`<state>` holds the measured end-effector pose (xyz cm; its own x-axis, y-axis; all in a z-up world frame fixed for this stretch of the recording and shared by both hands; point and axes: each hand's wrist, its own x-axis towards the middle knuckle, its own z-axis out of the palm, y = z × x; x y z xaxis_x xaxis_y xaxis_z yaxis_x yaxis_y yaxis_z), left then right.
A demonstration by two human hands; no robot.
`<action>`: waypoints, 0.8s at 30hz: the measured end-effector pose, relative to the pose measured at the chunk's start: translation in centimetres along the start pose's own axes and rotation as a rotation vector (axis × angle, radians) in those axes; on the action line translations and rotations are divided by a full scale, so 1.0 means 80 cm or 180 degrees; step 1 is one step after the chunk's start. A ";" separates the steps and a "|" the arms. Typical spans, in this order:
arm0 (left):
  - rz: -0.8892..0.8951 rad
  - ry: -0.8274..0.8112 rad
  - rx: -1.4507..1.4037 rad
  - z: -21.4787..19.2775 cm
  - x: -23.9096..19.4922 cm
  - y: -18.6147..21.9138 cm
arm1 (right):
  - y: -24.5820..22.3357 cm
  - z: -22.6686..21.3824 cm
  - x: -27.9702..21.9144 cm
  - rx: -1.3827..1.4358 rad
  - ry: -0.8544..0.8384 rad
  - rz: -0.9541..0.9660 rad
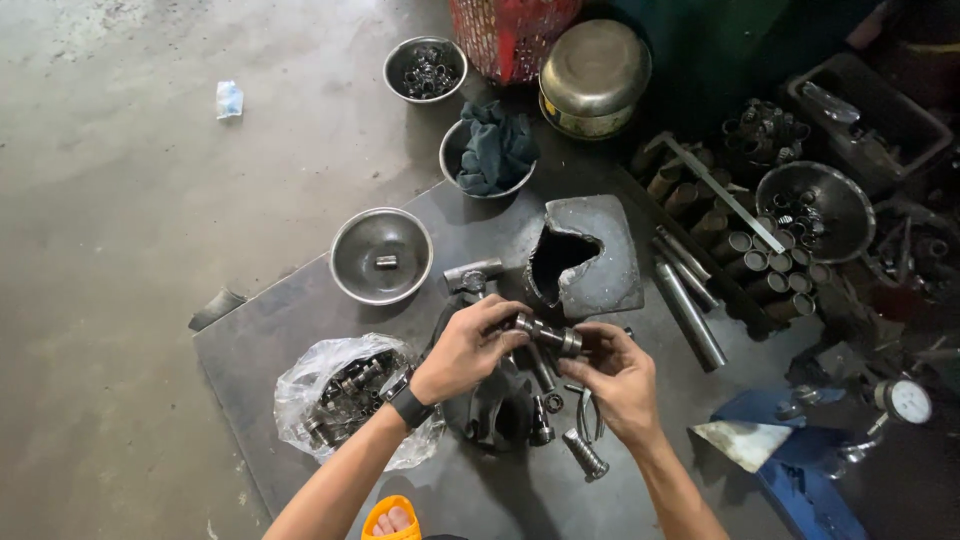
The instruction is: The recorder is cleaning and inspecting motorcycle engine components, specifically a camshaft and bearings, at a workbench.
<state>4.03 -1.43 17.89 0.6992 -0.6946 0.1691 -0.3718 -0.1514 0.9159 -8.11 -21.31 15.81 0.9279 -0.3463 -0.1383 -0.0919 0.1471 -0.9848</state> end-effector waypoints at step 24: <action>0.0108 0.0106 0.0078 0.010 -0.006 -0.025 | 0.073 -0.010 0.006 0.0718 -0.0301 0.0570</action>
<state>3.95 -1.33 15.65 0.7058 -0.6759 0.2123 -0.4102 -0.1456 0.9003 -8.47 -21.39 9.92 0.9347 -0.2101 -0.2867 -0.1842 0.4036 -0.8962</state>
